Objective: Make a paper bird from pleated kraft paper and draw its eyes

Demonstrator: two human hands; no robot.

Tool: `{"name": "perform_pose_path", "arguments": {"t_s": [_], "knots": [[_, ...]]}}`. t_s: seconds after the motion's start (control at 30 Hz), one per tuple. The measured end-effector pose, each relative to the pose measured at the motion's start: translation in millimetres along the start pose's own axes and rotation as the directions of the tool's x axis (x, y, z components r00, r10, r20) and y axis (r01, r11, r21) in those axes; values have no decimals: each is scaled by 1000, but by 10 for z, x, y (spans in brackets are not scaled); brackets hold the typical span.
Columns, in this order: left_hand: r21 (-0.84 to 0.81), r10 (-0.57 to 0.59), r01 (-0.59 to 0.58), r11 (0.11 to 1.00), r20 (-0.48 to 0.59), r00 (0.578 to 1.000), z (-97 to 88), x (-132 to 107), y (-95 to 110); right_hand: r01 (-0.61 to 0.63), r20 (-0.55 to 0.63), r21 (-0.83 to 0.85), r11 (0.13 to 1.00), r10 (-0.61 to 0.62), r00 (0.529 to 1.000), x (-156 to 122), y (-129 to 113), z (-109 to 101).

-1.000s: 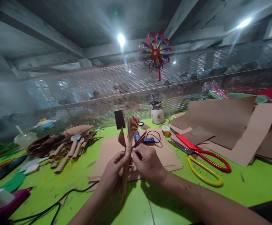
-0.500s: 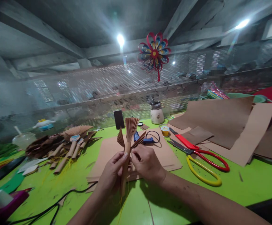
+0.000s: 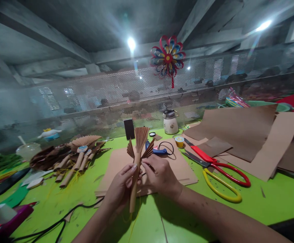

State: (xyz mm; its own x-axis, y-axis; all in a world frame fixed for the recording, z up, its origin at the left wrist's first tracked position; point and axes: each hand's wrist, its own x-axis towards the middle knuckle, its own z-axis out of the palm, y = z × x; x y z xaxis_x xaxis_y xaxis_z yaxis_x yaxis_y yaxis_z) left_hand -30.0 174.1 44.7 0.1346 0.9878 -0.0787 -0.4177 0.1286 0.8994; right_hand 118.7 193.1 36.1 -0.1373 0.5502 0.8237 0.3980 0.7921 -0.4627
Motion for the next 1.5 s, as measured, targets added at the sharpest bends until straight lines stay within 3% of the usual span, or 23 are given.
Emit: {"name": "perform_pose_path", "arguments": {"t_s": [0.13,0.23,0.37,0.43,0.63,0.87,1.03,1.2,1.5], "knots": [[-13,-7,7,1000,2,1000,-4,-5,21,-44,-40,15,999,45,998,-10,2,-1],[-10,-3,3,1000,13,1000,-1,-11,27,-151,-53,52,987,154,987,5,3,-7],[-14,9,-9,1000,-4,1000,7,-25,32,-397,11,195,897,403,915,36,25,8],[-24,14,-14,1000,0,1000,12,-30,32,-463,63,287,839,466,883,47,37,22],[-3,9,-9,1000,18,1000,34,-27,23,-483,154,423,767,465,872,82,-16,13],[6,25,-25,1000,14,1000,44,-22,8,-545,154,458,703,540,827,101,-79,0],[4,23,-23,1000,10,1000,30,-20,3,-609,224,601,518,622,750,97,-25,2],[38,17,-19,999,41,999,22,-28,-7,-568,249,728,384,624,741,76,83,31],[-15,-10,10,1000,34,999,53,-27,-3,-601,351,766,230,634,690,100,43,16]]}}
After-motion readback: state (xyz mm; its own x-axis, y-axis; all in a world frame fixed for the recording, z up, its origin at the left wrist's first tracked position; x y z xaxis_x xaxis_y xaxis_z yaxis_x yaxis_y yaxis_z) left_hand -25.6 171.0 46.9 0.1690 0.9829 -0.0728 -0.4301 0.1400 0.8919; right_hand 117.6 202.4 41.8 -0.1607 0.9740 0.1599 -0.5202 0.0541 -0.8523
